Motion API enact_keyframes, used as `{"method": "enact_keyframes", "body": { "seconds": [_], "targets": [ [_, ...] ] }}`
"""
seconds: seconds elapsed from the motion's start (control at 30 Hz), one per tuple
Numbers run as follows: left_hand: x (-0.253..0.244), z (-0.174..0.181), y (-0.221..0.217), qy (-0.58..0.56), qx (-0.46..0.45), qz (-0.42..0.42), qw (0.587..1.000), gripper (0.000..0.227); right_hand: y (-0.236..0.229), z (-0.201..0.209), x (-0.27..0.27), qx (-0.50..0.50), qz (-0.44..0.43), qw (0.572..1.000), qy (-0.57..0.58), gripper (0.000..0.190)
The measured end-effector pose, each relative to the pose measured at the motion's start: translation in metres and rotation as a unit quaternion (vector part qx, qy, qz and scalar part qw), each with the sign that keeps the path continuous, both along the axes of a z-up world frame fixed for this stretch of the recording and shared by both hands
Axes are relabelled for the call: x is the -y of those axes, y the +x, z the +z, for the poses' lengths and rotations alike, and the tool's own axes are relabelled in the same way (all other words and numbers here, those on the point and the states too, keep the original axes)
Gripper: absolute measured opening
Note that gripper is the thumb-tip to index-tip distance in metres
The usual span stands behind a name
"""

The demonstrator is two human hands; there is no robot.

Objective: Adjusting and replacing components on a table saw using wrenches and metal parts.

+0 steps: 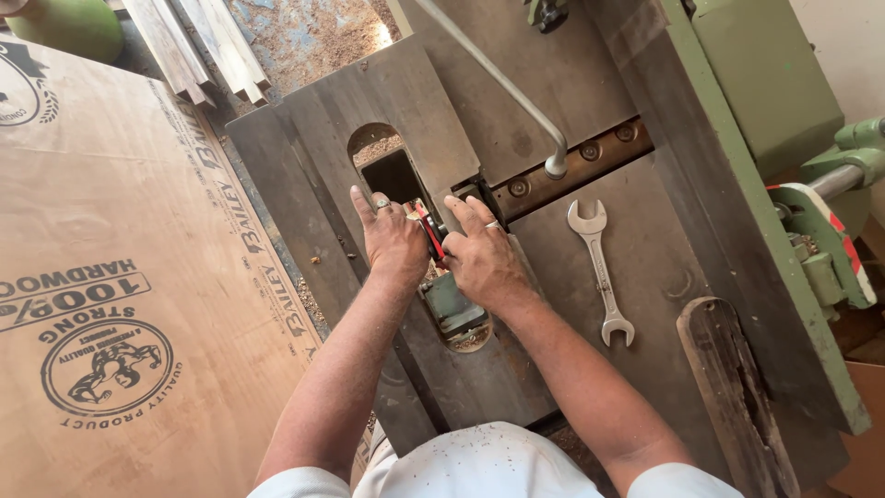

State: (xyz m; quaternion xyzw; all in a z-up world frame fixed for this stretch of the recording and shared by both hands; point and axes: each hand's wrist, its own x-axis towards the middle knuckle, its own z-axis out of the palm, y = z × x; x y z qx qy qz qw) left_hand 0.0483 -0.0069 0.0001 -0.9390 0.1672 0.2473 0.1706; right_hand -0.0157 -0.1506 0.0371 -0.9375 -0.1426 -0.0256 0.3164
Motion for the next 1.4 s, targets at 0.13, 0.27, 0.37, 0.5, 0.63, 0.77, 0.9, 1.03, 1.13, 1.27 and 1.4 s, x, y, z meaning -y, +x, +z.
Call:
{"method": "enact_keyframes", "body": {
  "seconds": [0.13,0.27,0.37,0.5,0.63,0.77,0.9,1.03,1.13,1.27,1.4],
  "targets": [
    [0.003,0.008,0.001,0.001,-0.002,-0.002,1.000,0.043,0.000,-0.001,-0.001,-0.002,-0.021,1.000,0.021,0.013],
    [0.003,0.007,0.002,0.016,-0.016,-0.004,1.000,0.043,0.005,-0.002,0.001,0.011,-0.040,0.999,0.025,0.014],
    [0.001,0.002,0.001,0.009,-0.003,-0.002,1.000,0.048,0.007,0.009,0.005,-0.018,0.015,0.999,0.048,0.029],
    [0.003,0.009,0.000,0.006,-0.006,-0.002,1.000,0.047,0.002,-0.002,0.006,-0.010,0.047,0.998,-0.039,0.031],
    [0.003,0.014,0.002,0.006,-0.013,0.000,1.000,0.046,-0.001,-0.005,0.004,0.042,0.031,0.998,-0.038,0.027],
    [0.001,0.001,0.001,0.003,0.002,-0.003,1.000,0.048,0.002,-0.004,0.004,0.030,0.013,0.999,0.004,0.022],
    [0.001,0.004,0.001,-0.010,0.017,-0.005,1.000,0.045,0.002,-0.008,0.010,0.042,0.019,0.998,0.036,0.023],
    [0.000,0.011,0.000,-0.027,-0.004,0.007,1.000,0.038,-0.002,-0.003,0.025,0.005,0.007,0.986,0.168,0.027],
    [0.003,0.044,-0.012,-0.058,0.037,0.006,0.998,0.036,-0.025,0.024,0.038,0.015,-0.034,0.985,0.169,0.021],
    [0.001,0.022,-0.056,-0.269,0.127,0.070,0.952,0.040,-0.071,0.049,0.048,0.045,-0.054,0.988,0.140,0.018],
    [0.016,-0.012,-0.080,-0.689,0.001,0.417,0.593,0.055,-0.119,0.058,0.045,0.099,-0.056,0.984,0.140,0.017]
  ]
}}
